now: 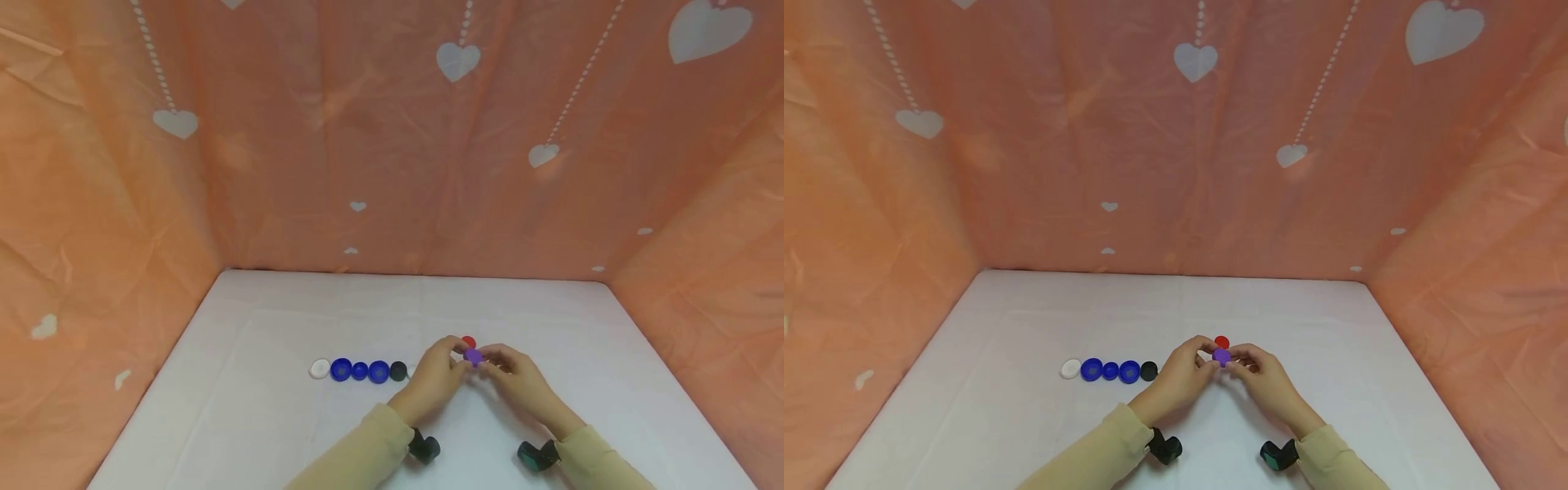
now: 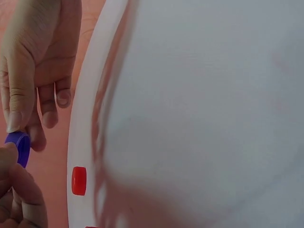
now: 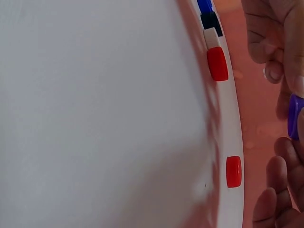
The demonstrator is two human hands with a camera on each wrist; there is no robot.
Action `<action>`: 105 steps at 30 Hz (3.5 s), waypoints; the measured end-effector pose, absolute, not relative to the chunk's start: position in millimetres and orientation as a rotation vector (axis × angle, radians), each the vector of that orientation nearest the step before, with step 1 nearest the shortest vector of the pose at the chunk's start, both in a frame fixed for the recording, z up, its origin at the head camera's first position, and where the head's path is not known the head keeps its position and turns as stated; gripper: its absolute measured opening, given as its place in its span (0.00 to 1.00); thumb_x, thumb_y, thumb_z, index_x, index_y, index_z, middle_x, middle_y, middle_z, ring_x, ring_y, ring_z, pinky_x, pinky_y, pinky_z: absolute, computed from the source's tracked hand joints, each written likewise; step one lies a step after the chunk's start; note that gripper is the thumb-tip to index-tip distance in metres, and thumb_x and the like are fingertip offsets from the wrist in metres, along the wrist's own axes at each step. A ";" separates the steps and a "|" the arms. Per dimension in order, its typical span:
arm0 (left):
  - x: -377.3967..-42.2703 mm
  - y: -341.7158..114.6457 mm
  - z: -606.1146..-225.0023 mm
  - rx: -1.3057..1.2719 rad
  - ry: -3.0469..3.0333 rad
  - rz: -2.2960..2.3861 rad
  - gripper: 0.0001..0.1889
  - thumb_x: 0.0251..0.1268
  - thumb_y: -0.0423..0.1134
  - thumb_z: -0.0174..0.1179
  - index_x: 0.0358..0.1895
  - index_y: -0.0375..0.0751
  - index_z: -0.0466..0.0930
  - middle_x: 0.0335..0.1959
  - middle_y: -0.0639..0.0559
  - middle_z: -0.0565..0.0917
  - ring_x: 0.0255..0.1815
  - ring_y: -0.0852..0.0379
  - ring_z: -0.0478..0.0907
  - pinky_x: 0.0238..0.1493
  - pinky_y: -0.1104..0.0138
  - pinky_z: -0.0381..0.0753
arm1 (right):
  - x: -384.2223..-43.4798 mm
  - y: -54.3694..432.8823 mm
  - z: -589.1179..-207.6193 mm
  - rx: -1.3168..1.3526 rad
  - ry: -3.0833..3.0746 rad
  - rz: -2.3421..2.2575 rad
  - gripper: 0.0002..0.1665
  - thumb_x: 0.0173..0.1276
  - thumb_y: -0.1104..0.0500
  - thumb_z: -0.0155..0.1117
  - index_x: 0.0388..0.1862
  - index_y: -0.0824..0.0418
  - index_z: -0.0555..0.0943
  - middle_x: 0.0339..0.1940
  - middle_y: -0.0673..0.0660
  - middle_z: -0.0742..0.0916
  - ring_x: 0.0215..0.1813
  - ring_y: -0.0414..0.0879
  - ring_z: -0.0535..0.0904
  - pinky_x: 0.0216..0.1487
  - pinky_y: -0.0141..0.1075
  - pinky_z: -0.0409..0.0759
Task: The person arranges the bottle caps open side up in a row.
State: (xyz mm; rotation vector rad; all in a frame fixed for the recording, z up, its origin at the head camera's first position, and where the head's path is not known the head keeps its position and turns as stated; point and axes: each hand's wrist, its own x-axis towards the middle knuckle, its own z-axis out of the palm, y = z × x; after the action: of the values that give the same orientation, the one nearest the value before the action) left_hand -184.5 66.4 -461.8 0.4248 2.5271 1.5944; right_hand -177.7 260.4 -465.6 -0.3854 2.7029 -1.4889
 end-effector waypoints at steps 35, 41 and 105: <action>-188.3 57.4 -460.7 0.410 2.494 1.656 0.07 0.73 0.48 0.54 0.41 0.52 0.79 0.34 0.62 0.81 0.36 0.64 0.76 0.38 0.67 0.76 | -171.6 236.6 -447.3 -0.190 2.724 -1.583 0.09 0.74 0.62 0.55 0.40 0.63 0.82 0.35 0.61 0.85 0.41 0.57 0.78 0.38 0.37 0.78; -187.5 57.1 -460.4 0.428 2.507 1.681 0.07 0.72 0.47 0.56 0.41 0.50 0.79 0.35 0.61 0.82 0.36 0.63 0.76 0.36 0.69 0.77 | -175.5 244.8 -458.7 -0.215 2.702 -1.593 0.09 0.73 0.57 0.59 0.41 0.60 0.83 0.34 0.55 0.87 0.39 0.52 0.80 0.36 0.35 0.78; -213.4 30.3 -476.6 0.672 2.836 0.842 0.12 0.53 0.48 0.72 0.37 0.48 0.83 0.37 0.59 0.77 0.44 0.56 0.70 0.54 0.58 0.64 | -195.7 221.2 -476.0 -0.364 2.664 -1.214 0.15 0.60 0.60 0.72 0.46 0.56 0.81 0.35 0.48 0.82 0.37 0.46 0.72 0.37 0.38 0.71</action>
State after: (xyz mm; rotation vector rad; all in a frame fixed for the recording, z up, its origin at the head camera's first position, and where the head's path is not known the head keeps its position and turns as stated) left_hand -213.4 30.3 -476.6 0.6717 2.8362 0.8420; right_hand -195.7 221.2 -476.0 -0.3638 2.6645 -1.2136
